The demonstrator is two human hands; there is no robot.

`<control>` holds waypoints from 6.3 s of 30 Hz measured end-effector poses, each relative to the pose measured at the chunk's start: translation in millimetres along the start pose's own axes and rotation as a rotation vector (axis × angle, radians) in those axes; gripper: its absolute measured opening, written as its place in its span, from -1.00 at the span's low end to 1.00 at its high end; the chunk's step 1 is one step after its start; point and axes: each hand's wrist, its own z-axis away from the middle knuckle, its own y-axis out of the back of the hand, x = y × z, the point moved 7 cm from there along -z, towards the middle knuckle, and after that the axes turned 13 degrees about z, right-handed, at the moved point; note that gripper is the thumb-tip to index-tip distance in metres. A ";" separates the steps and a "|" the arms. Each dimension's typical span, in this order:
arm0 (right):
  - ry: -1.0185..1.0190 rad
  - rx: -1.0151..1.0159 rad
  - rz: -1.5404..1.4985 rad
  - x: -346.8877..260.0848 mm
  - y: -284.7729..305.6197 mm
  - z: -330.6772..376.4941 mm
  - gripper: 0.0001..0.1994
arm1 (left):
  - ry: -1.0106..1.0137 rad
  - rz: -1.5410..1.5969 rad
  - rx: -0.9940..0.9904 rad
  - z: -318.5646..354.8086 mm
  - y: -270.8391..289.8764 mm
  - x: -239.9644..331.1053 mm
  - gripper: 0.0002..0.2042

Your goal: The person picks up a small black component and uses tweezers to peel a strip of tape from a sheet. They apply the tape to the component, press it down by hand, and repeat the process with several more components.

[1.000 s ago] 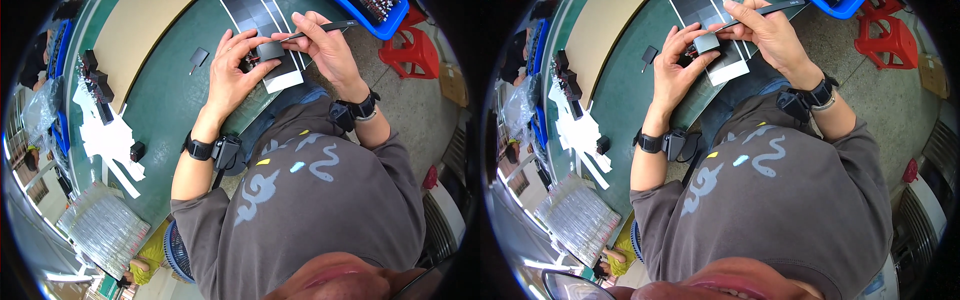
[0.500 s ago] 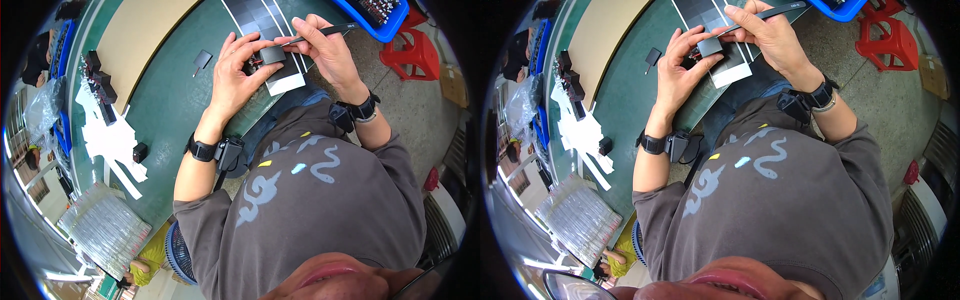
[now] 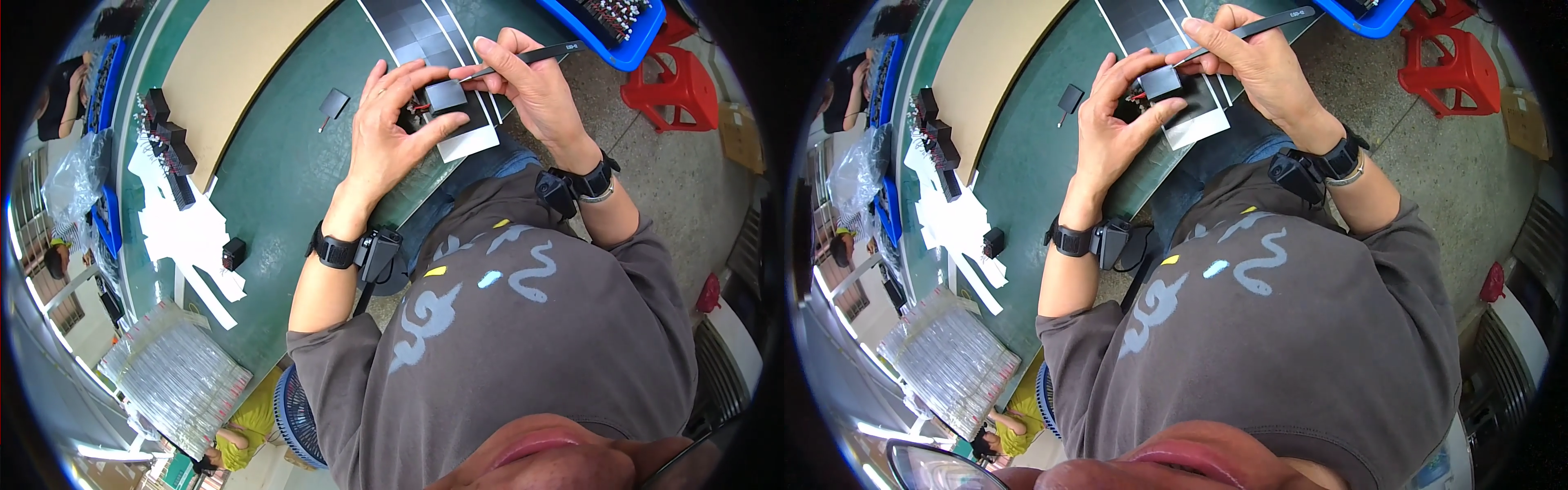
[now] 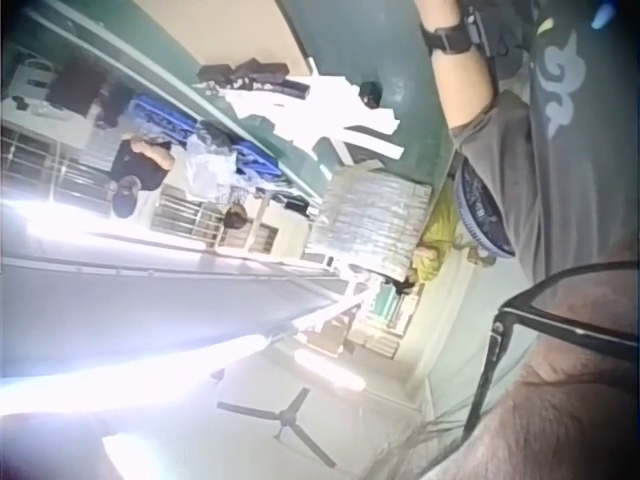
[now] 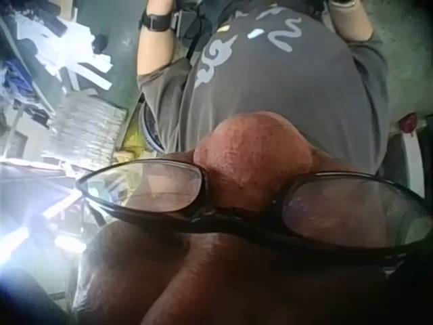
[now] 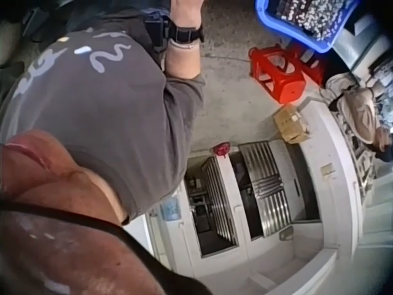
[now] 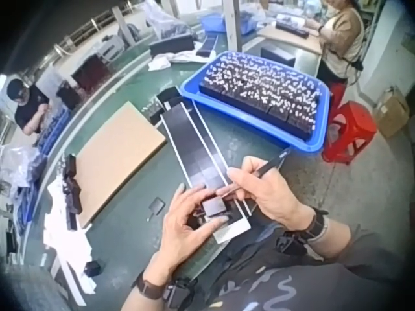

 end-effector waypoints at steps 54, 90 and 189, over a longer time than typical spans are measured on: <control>0.132 0.029 0.676 -28.6 12.0 38.2 -0.81 | 0.004 -0.012 0.006 -6.2 -7.8 -7.6 -0.60; 0.275 0.058 0.649 -17.0 4.7 35.6 -0.77 | 0.073 -0.019 0.049 -2.3 -4.1 -17.4 -0.59; 0.213 0.200 0.254 -14.1 -0.5 10.9 -0.75 | -0.001 -0.061 0.020 -0.4 -7.2 -3.7 -0.59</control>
